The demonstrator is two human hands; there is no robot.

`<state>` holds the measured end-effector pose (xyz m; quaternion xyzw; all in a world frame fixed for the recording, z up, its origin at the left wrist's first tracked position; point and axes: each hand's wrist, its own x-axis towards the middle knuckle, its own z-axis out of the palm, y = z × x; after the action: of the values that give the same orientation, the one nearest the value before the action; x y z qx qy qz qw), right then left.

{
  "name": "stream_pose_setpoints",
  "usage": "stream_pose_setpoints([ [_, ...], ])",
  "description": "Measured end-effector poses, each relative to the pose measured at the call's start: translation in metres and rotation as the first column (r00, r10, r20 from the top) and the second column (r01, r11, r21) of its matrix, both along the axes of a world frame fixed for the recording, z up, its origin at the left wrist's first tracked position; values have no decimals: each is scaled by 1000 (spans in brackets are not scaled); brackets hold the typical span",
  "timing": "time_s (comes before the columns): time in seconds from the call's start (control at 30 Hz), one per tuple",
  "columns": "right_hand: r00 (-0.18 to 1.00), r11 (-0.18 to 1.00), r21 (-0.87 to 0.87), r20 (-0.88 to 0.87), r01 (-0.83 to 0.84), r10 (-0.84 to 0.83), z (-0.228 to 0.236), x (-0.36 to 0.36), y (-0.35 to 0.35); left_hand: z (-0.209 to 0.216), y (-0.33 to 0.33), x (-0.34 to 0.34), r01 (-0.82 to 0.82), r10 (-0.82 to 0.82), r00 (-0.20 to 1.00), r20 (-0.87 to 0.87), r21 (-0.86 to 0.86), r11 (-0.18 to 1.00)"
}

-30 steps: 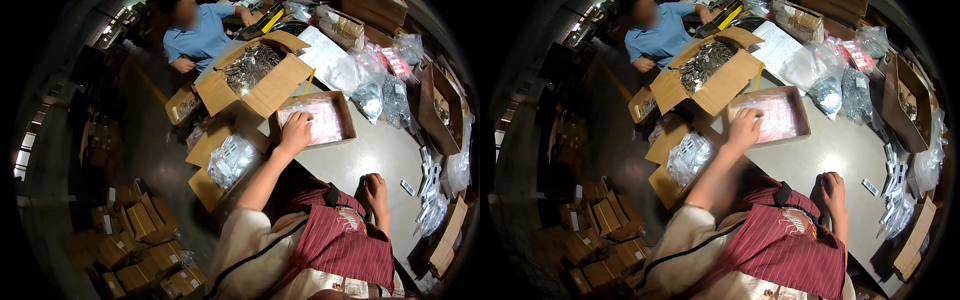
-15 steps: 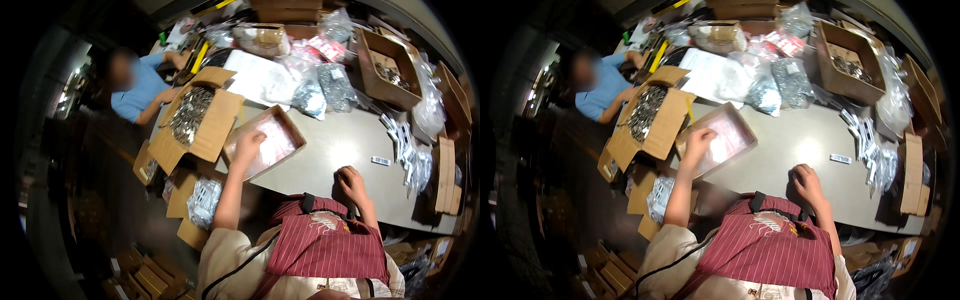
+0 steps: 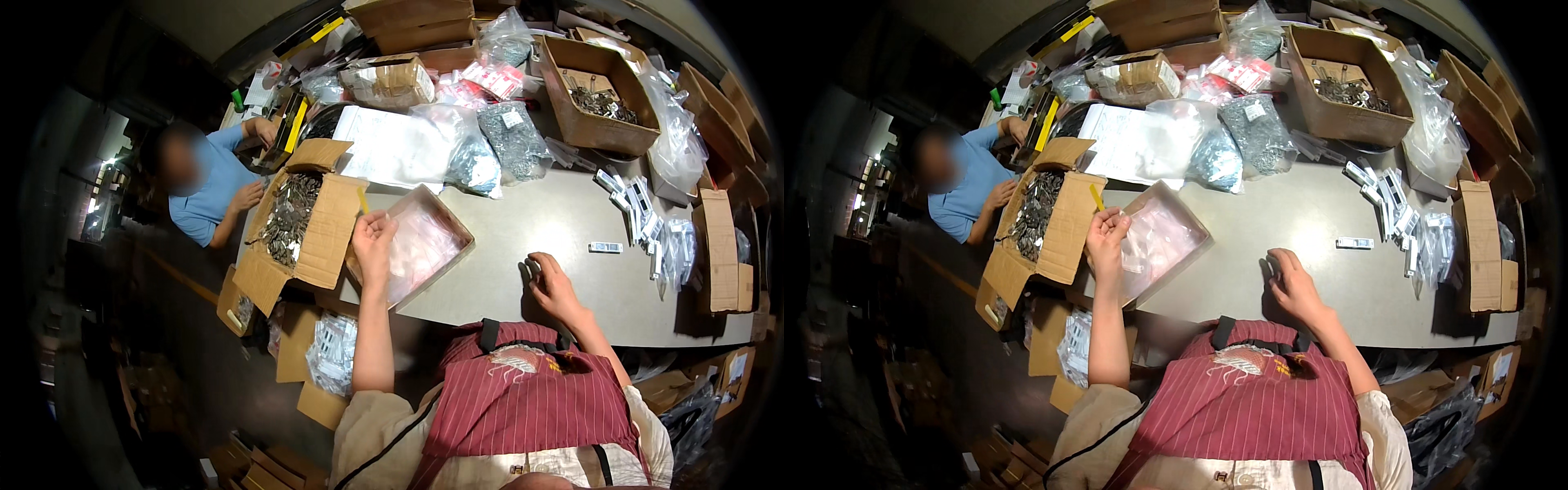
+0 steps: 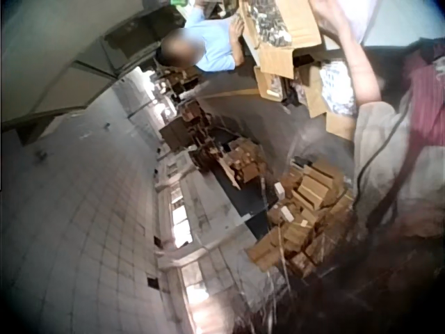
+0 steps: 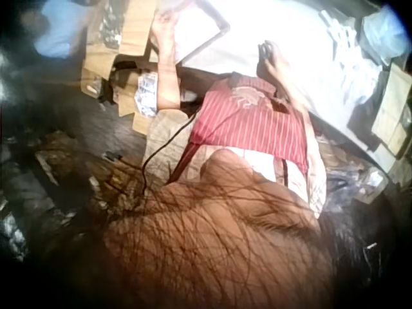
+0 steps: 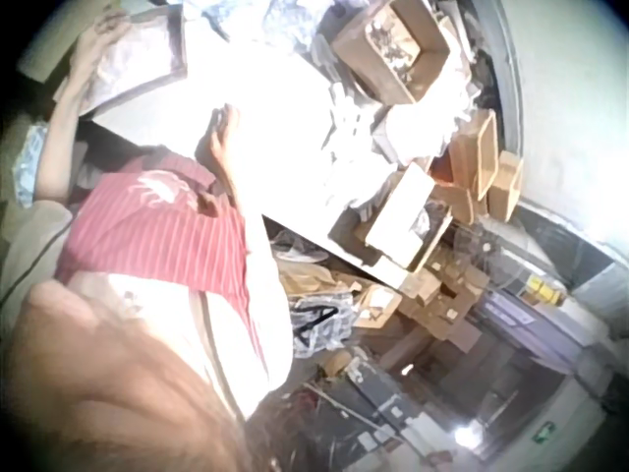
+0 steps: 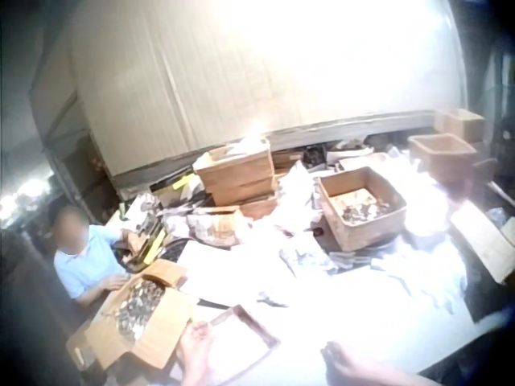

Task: The person assembles small metal hardware components by hand at a cluttered workbench. They pick up metal pieces, join them together, and place the assembled units into a small box. A coworker is visible across the table sorting items.

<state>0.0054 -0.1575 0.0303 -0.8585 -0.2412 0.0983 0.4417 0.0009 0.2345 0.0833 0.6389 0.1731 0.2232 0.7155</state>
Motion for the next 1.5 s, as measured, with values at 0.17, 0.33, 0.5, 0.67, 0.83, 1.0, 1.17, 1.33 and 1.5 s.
stream_pose_setpoints([
  [0.17, 993, 996, 58, -105, 65, -59, 5, -3, -3, 4, -4, 5, -41, 44, 997, 67, -43, 998],
  [0.33, 992, 991, 77, 60, 108, -112, -9, -2, -5, 10, -16, 6, 10, 6, 995, 103, -150, 989],
  [0.5, 954, 908, 415, -289, 51, 79, 12, 1, 14, 47, -75, -5, 176, -140, 984, 107, -551, 816],
  [0.67, 702, 623, 760, -546, 187, 456, 57, 8, 44, 43, -145, -21, 375, -380, 904, 194, -787, 490],
  [0.83, 660, 604, 694, -669, 391, 342, 49, 16, 34, 33, -162, -21, 339, -378, 920, 101, -687, 643],
  [1.0, 894, 792, 514, -439, 328, -85, 40, 14, 15, 4, -156, -35, 364, -358, 931, -72, 90, 927],
  [1.17, 989, 984, 175, 146, -26, 1, 31, 3, 22, 21, -171, -27, 435, -507, 849, -149, 742, 510],
  [1.33, 965, 936, 296, -231, 192, -125, 50, 3, 20, 23, -179, -28, 458, -366, 889, -276, 548, 700],
  [1.5, 994, 979, 173, -43, 104, -98, 35, 5, 9, 19, -176, -23, 429, -493, 855, -160, 751, 502],
])
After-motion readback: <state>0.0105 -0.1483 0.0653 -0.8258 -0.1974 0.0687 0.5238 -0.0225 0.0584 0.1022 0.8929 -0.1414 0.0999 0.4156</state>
